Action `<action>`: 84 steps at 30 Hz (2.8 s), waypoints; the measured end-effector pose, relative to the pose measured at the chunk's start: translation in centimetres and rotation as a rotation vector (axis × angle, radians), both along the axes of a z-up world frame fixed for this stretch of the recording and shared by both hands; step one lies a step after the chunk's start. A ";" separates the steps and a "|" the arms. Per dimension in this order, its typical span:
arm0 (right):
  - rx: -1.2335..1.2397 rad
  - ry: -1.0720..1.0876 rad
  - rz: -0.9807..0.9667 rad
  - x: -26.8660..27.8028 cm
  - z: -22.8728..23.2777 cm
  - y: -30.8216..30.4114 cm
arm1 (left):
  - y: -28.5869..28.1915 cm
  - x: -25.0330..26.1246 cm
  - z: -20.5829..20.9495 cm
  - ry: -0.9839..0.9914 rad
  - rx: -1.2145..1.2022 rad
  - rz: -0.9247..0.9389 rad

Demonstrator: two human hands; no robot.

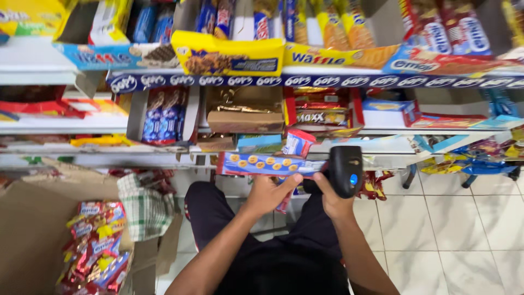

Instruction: The person sits on the floor of a store aisle and restocks shelves with packaged snacks. They pick up items from a cardboard box, scan them with a handheld barcode scanner, and place them onto the shelves.

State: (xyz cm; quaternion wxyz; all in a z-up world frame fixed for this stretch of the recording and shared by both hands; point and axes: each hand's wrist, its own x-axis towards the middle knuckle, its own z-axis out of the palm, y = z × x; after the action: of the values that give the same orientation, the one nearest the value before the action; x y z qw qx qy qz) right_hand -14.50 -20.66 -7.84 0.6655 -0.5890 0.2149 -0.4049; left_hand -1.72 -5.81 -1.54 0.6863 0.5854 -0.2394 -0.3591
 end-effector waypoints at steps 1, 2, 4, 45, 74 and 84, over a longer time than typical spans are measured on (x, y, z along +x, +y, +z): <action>0.001 -0.079 -0.022 -0.2 0.1 -0.7 | -0.5 0.1 0.5 -0.084 -0.106 0.038; 0.053 -0.157 -0.031 -0.6 0.5 -1.4 | -1.2 0.2 1.0 -0.167 -0.217 0.072; 0.154 -0.314 -0.045 -1.1 1.8 -2.8 | -2.7 0.2 2.2 -0.237 -0.321 0.079; -0.562 -0.024 -0.374 -3.1 24.7 -14.6 | -10.0 0.5 22.5 -1.129 -0.791 0.195; -1.082 0.267 -0.551 -1.1 27.5 -16.0 | -21.1 1.7 22.9 -1.796 0.115 0.169; -0.910 0.349 -0.282 -1.1 29.6 -15.7 | -20.8 2.4 23.4 -1.806 0.136 0.130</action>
State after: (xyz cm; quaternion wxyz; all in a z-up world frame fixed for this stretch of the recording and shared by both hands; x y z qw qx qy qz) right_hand -15.62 -36.39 21.75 0.2344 -0.8434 0.2023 -0.4391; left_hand 0.69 -26.58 21.89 0.2205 0.6960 -0.6310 0.2623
